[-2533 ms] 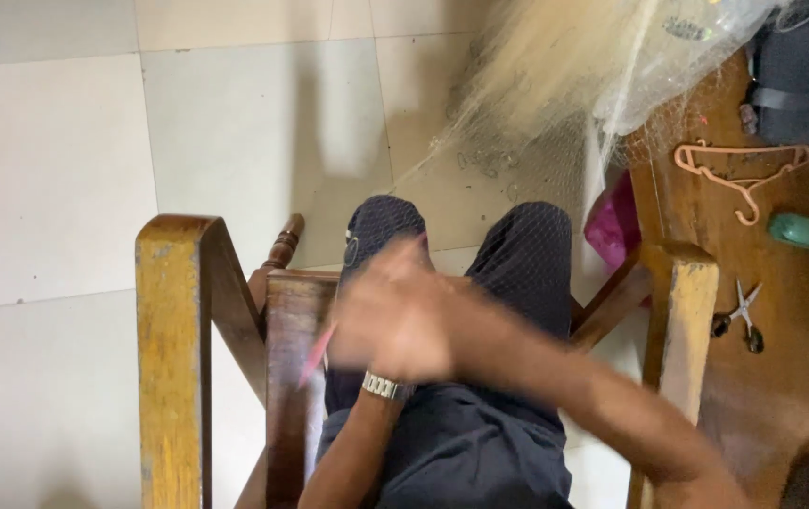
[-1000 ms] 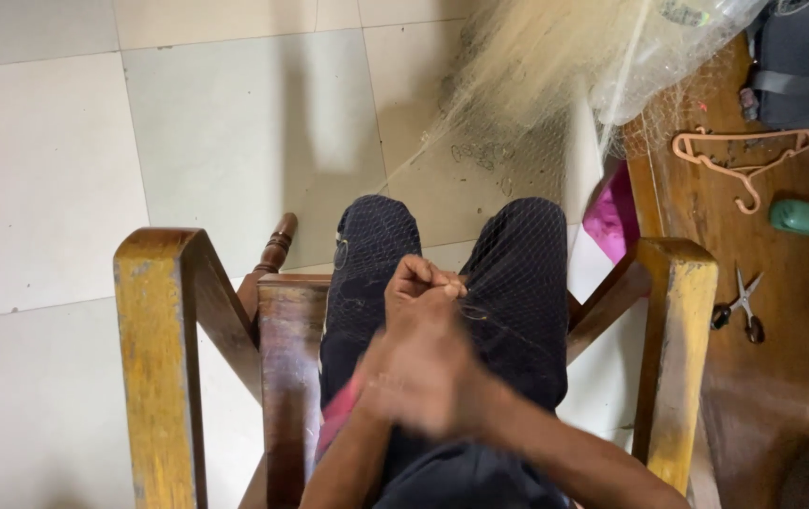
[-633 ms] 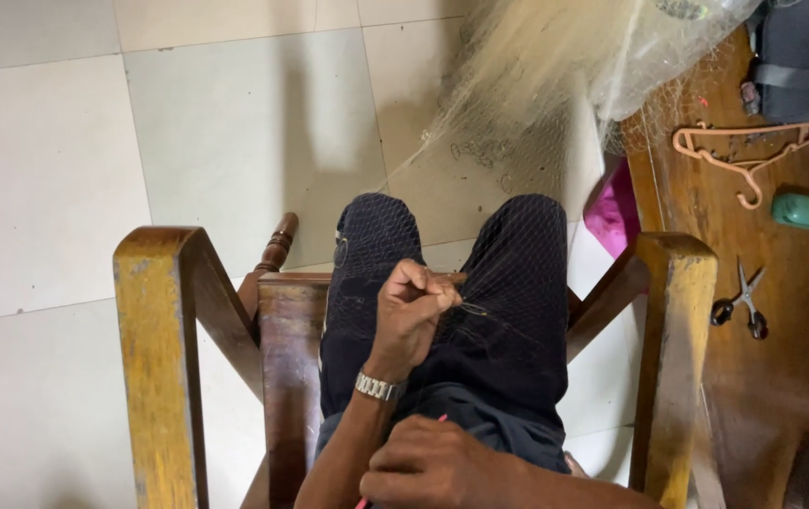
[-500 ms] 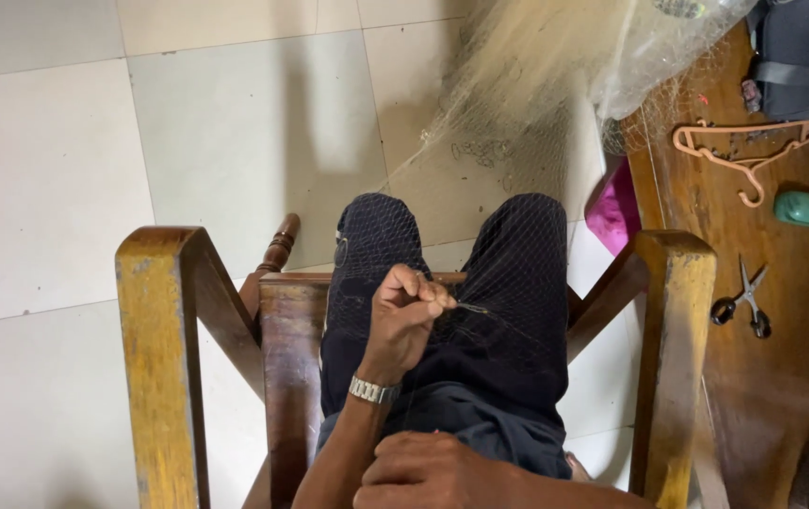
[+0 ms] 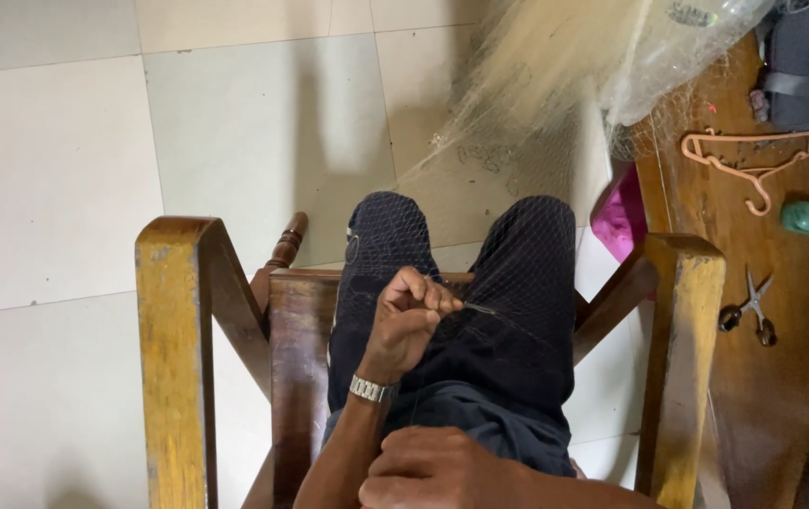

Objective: Repairing or weaving a fine mesh fishing net using a pink plastic shuttle.

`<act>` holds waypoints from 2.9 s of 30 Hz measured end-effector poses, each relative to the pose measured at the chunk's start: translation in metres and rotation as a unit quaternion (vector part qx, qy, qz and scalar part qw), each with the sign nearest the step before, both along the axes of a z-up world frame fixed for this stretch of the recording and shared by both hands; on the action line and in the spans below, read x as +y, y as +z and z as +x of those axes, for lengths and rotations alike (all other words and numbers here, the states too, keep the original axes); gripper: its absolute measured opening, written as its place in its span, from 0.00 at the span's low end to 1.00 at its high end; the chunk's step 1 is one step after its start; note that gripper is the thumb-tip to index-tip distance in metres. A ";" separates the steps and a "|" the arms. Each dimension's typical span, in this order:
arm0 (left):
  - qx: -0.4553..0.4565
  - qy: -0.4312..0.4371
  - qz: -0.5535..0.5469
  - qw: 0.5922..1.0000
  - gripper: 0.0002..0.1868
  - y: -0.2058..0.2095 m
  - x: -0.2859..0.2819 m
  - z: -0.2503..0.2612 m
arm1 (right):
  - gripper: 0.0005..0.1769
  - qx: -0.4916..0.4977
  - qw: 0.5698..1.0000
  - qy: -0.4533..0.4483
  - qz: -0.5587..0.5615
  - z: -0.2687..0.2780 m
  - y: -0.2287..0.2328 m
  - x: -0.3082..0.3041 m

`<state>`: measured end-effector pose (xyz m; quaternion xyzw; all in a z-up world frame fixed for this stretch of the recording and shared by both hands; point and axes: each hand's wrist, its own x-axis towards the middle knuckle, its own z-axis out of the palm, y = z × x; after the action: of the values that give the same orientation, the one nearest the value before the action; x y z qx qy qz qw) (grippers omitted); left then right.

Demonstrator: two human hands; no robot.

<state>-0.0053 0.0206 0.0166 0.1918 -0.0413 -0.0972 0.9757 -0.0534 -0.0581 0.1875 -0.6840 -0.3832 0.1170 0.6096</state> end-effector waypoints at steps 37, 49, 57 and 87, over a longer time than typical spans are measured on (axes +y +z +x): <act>0.023 0.016 -0.005 1.000 0.10 -0.002 0.000 -0.006 | 0.17 0.052 0.998 0.040 -0.021 -0.001 -0.004 -0.002; 0.011 0.079 0.014 0.997 0.06 -0.006 -0.010 0.001 | 0.08 -0.220 0.972 0.013 -0.087 0.035 -0.025 0.057; 0.143 0.030 -0.086 0.986 0.08 -0.001 -0.020 0.013 | 0.06 -0.293 0.837 -0.335 -0.318 0.129 -0.100 -0.086; 0.218 0.065 0.036 0.973 0.09 -0.003 -0.045 0.004 | 0.11 -0.010 0.878 -0.448 -0.168 0.052 -0.119 -0.059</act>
<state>-0.0017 -0.0241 0.0134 0.2032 0.1880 -0.0748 0.9580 -0.0011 -0.1174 0.0688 -0.8757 -0.0167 -0.1135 0.4691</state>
